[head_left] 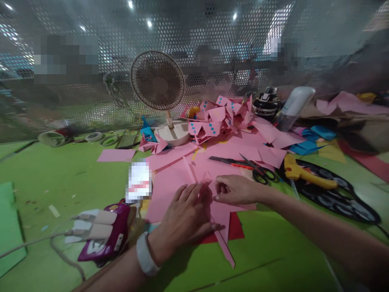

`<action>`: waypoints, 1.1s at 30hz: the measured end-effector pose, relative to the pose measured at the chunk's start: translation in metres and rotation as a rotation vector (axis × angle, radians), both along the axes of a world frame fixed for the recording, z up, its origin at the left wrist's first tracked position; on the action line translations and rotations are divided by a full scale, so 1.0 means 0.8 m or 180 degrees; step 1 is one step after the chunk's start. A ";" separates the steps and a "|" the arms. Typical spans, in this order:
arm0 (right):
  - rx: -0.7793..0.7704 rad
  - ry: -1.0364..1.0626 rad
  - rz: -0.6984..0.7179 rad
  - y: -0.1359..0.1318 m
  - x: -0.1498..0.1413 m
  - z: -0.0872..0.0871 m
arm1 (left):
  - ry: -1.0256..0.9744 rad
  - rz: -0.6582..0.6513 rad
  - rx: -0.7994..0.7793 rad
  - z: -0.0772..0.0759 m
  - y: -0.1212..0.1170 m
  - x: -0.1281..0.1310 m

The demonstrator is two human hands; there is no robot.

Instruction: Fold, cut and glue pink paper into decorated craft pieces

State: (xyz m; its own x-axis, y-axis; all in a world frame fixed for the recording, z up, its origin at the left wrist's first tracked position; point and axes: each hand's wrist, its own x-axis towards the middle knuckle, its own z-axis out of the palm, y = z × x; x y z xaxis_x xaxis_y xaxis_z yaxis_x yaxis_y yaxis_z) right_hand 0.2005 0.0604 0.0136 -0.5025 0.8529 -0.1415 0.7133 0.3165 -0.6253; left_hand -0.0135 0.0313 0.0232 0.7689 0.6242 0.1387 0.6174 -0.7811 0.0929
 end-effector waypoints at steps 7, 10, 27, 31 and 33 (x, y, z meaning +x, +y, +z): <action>0.0235 -0.0178 -0.0244 0.004 -0.015 -0.008 | -0.0030 -0.0016 0.0189 -0.006 -0.001 -0.003; 0.0015 -0.0168 -0.0387 0.011 -0.018 -0.009 | -0.0099 0.0015 0.0256 -0.009 -0.001 -0.004; -0.1030 0.0160 -0.0659 0.024 -0.020 -0.001 | -0.0418 0.0003 0.0346 -0.011 -0.005 -0.015; -0.1083 0.0181 -0.0654 0.022 -0.015 0.006 | -0.0476 -0.0009 0.0279 -0.010 -0.005 -0.015; -0.1083 0.0181 -0.0694 0.022 -0.013 0.008 | -0.0482 0.0005 0.0303 -0.011 -0.005 -0.015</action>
State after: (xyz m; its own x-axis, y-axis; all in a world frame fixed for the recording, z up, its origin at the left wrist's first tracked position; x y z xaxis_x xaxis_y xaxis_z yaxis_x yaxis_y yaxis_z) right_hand 0.1903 0.0777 0.0201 -0.3301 0.8496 -0.4113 0.7021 -0.0703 -0.7086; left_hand -0.0257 0.0275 0.0144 0.7337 0.6039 0.3114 0.6032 -0.7899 0.1107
